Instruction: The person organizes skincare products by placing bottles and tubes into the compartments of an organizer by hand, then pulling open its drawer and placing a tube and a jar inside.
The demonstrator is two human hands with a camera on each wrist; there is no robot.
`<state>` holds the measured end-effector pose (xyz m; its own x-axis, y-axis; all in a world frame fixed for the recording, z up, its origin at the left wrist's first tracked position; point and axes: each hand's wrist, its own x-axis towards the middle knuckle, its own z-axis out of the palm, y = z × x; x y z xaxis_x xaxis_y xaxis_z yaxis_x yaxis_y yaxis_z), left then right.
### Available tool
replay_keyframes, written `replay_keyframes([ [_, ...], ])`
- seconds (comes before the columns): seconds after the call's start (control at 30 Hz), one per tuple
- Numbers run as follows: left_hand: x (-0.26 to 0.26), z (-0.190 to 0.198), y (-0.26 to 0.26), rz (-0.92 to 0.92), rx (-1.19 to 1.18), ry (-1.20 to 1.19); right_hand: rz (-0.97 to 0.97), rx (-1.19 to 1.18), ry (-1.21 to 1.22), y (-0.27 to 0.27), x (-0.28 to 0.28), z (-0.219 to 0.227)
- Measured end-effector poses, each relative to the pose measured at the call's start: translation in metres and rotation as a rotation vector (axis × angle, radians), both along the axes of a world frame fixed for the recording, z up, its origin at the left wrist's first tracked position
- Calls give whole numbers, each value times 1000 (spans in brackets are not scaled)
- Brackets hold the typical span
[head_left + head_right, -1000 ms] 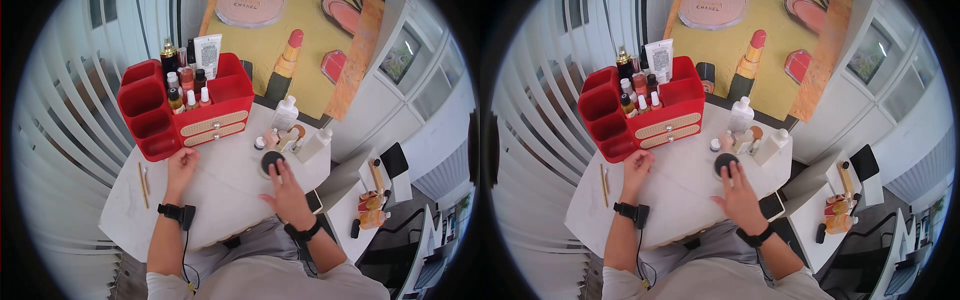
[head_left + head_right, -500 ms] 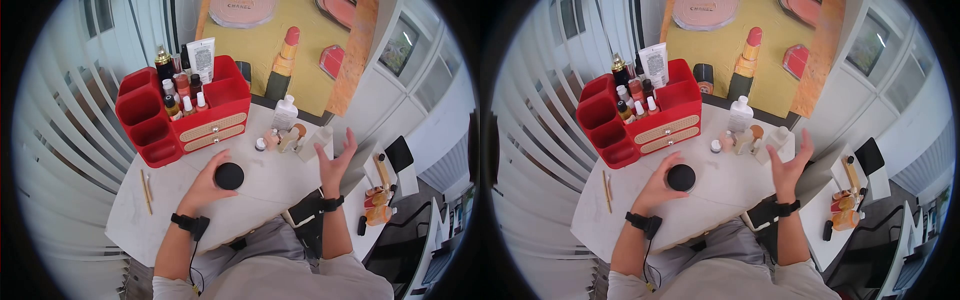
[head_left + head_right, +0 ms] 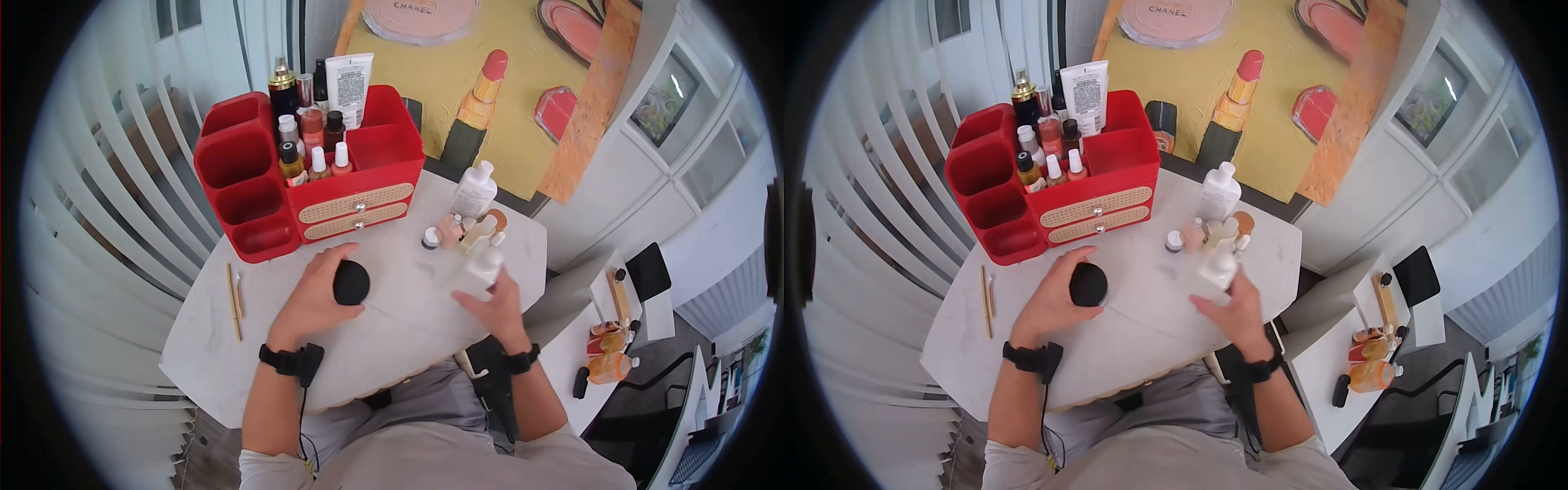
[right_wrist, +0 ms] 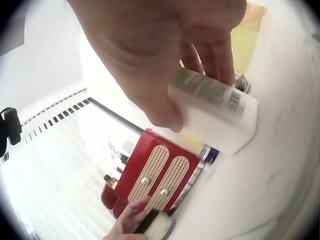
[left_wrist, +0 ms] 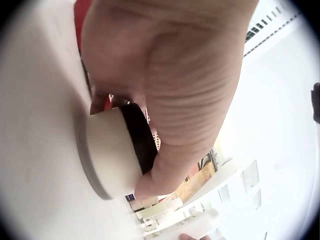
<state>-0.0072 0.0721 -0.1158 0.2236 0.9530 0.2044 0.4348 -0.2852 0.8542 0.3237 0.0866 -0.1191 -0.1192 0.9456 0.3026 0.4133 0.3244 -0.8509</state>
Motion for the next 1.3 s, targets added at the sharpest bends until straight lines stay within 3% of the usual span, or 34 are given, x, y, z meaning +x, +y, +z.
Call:
replay_keyframes([
  [0.07, -18, 4, 0, 40, 7, 94, 75, 13, 22, 5, -26, -4],
  [0.2, -40, 0, 4, 40, -8, 39, 271, 39, 55, 33, -80, -15],
  [0.3, -45, 3, 5, 22, -32, 27, 304, 142, 3, 55, -120, -21],
  [0.47, -54, 4, 2, 14, -160, -13, 337, 117, -73, 72, -160, -20],
  [0.8, -42, 7, 6, -12, -13, -168, 441, 68, -106, 71, -151, -43],
  [0.97, -42, 1, 9, -3, -31, -231, 511, 31, -171, 54, -123, -12],
  [1.03, -42, -2, 9, 19, -41, -218, 586, -152, -155, 49, -95, 13],
  [1.1, -38, -2, 9, 53, 0, -235, 400, 150, -158, 60, -69, 43],
  [1.17, -36, 0, 8, 81, -16, -232, 98, 113, -38, 68, -46, 93],
  [1.23, -37, 0, 8, 94, -22, -210, -166, 513, -113, 110, -23, 98],
  [1.3, -39, -1, 9, 97, -23, -236, -192, 479, -208, 144, 2, 88],
])
